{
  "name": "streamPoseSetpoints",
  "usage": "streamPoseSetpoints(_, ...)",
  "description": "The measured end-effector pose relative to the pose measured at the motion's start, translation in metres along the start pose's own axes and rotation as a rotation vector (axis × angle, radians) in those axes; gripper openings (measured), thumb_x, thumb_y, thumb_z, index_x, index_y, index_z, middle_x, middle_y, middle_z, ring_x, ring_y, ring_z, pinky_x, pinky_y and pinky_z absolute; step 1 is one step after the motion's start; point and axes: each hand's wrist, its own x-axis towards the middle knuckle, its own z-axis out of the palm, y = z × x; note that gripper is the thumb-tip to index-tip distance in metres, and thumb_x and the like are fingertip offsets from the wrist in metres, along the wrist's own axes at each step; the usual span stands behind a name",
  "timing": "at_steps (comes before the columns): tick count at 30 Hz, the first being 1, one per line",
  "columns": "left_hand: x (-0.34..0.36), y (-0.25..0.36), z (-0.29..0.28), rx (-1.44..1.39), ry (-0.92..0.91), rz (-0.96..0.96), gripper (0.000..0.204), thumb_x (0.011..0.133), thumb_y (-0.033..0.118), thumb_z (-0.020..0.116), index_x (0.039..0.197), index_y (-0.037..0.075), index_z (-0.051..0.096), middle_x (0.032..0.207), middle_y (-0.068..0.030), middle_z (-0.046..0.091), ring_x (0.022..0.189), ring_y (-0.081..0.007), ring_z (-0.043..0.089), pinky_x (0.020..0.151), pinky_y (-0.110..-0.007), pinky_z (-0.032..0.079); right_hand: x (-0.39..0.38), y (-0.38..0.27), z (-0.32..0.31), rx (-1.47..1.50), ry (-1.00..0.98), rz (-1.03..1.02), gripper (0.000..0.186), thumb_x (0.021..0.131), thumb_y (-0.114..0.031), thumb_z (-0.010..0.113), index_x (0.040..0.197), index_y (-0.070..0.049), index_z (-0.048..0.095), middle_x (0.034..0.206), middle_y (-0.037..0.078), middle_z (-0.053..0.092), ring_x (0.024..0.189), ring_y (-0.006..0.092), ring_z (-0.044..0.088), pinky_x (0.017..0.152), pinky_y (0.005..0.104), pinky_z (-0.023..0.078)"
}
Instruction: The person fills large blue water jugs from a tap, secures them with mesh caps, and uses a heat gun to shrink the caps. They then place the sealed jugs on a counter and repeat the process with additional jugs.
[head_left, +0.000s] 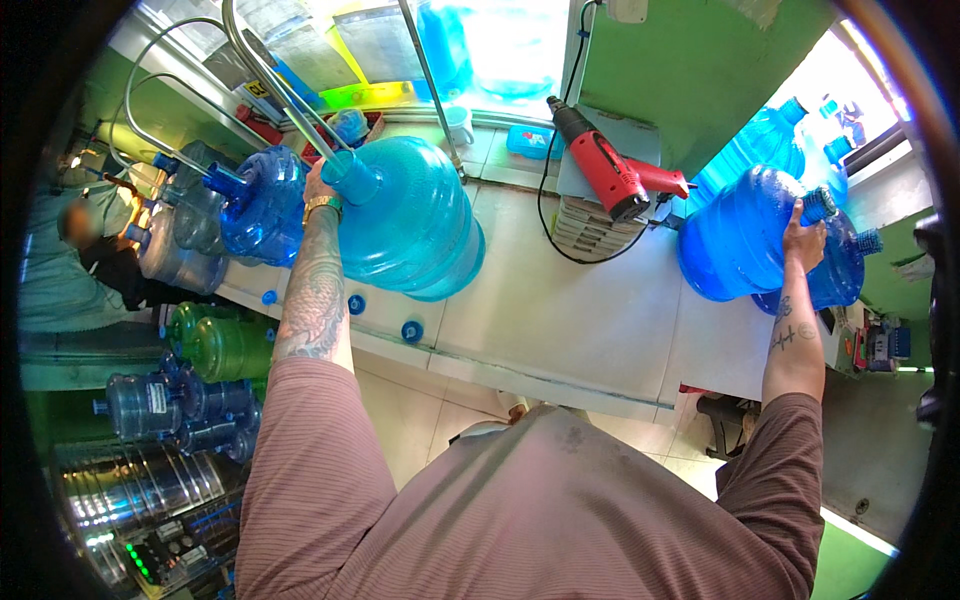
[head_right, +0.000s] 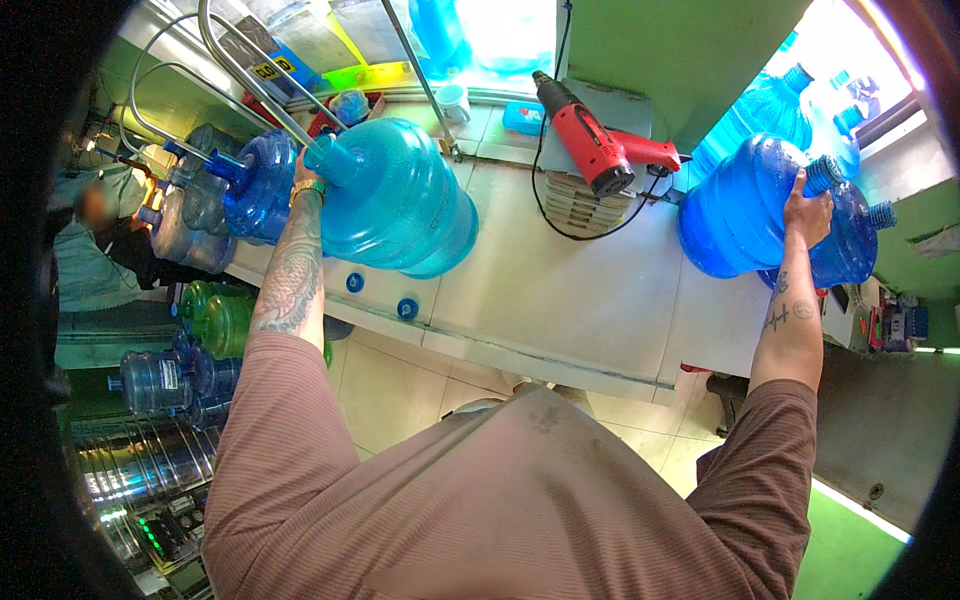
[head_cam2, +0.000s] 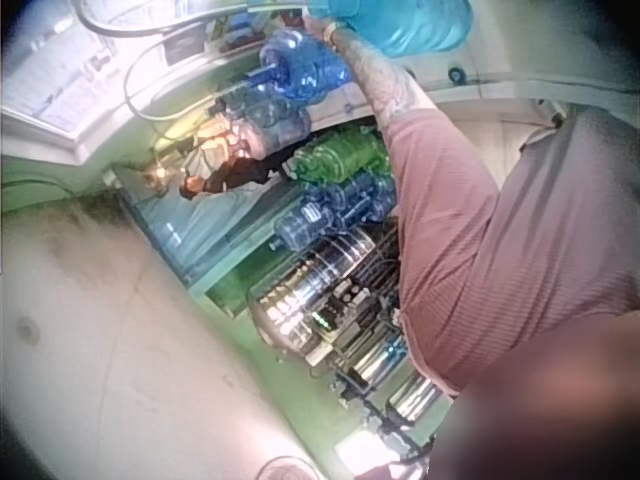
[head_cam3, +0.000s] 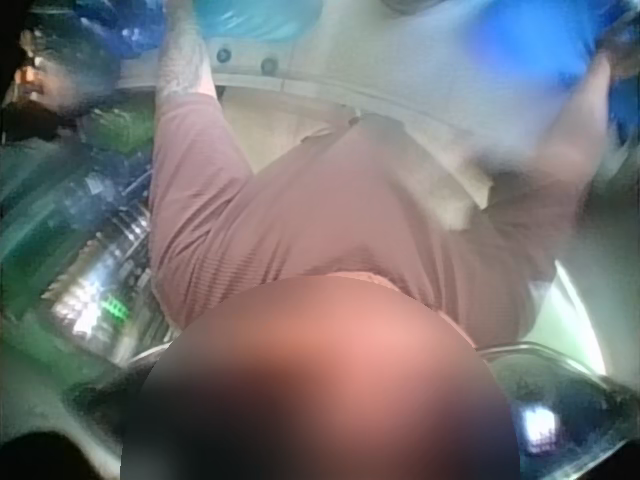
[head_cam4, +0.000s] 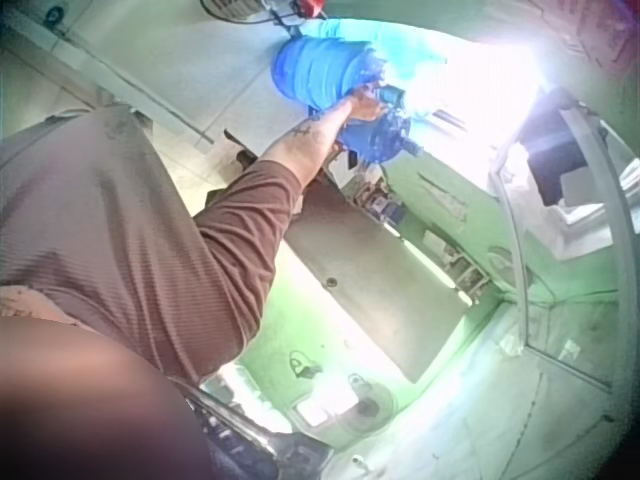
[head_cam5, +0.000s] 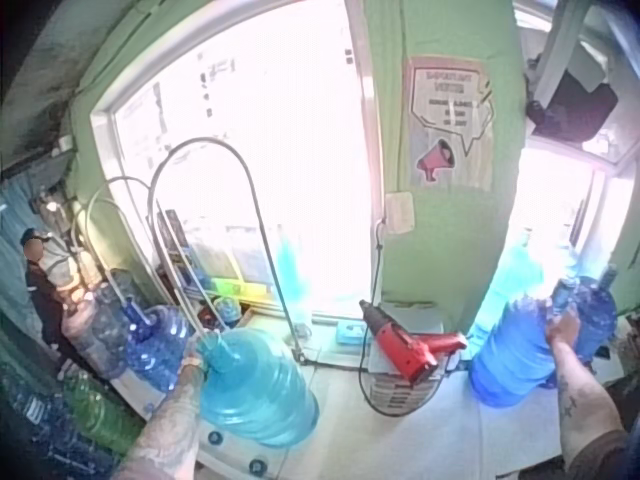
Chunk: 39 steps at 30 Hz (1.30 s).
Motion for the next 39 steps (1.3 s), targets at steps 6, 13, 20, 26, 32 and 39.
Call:
streamPoseSetpoints(6,0.004,-0.005,0.006,0.03,0.043,0.089,0.055,0.085,0.056,0.055,0.117,0.014,0.07,0.118,-0.0213,0.068,0.11,-0.0411,0.064,0.091,-0.05,0.052,0.002,0.002,0.001,0.015,-0.051,0.011,0.1,0.087,-0.079,0.039,0.138,0.008,0.05,0.137,0.027,0.055,0.126,0.0401,0.054,0.104,0.0507,0.043)
streamPoseSetpoints(13,0.014,-0.015,0.011,-0.074,-0.031,-0.019,0.056,0.084,0.057,0.056,0.117,0.014,0.07,0.119,-0.0215,0.067,0.111,-0.041,0.064,0.092,-0.05,0.052,0.003,0.002,0.0,0.02,-0.048,0.009,0.101,0.087,-0.079,0.039,0.137,0.008,0.05,0.138,0.027,0.054,0.126,0.04,0.054,0.105,0.0507,0.043)
streamPoseSetpoints(20,0.018,-0.013,0.009,0.019,-0.047,-0.029,0.057,0.082,0.058,0.057,0.117,0.015,0.07,0.119,-0.0211,0.068,0.112,-0.0408,0.064,0.091,-0.05,0.052,0.003,0.002,0.005,-0.009,-0.003,0.009,0.096,0.088,-0.076,0.041,0.135,0.007,0.051,0.134,0.026,0.057,0.125,0.0386,0.055,0.104,0.0498,0.043)
streamPoseSetpoints(26,0.016,-0.009,0.008,0.043,-0.04,-0.006,0.057,0.082,0.058,0.058,0.117,0.015,0.07,0.119,-0.0212,0.068,0.111,-0.041,0.064,0.092,-0.05,0.052,0.002,0.002,0.003,0.006,-0.011,0.009,0.096,0.088,-0.076,0.041,0.137,0.006,0.05,0.136,0.026,0.055,0.126,0.0385,0.054,0.105,0.0508,0.043)
streamPoseSetpoints(32,0.021,-0.014,0.011,0.04,-0.039,-0.023,0.054,0.084,0.056,0.057,0.118,0.015,0.07,0.119,-0.0218,0.068,0.111,-0.0414,0.064,0.092,-0.05,0.052,0.002,0.002,0.002,-0.005,-0.051,0.026,0.103,0.087,-0.08,0.037,0.141,0.008,0.047,0.142,0.027,0.051,0.132,0.0385,0.049,0.109,0.0489,0.04)
streamPoseSetpoints(39,0.023,-0.017,0.014,-0.004,-0.051,-0.047,0.054,0.086,0.053,0.055,0.118,0.013,0.07,0.12,-0.0221,0.067,0.112,-0.0417,0.064,0.092,-0.051,0.052,0.002,0.002,0.003,-0.01,-0.024,0.012,0.097,0.088,-0.076,0.042,0.136,0.007,0.051,0.134,0.027,0.057,0.125,0.0388,0.056,0.104,0.0509,0.044)
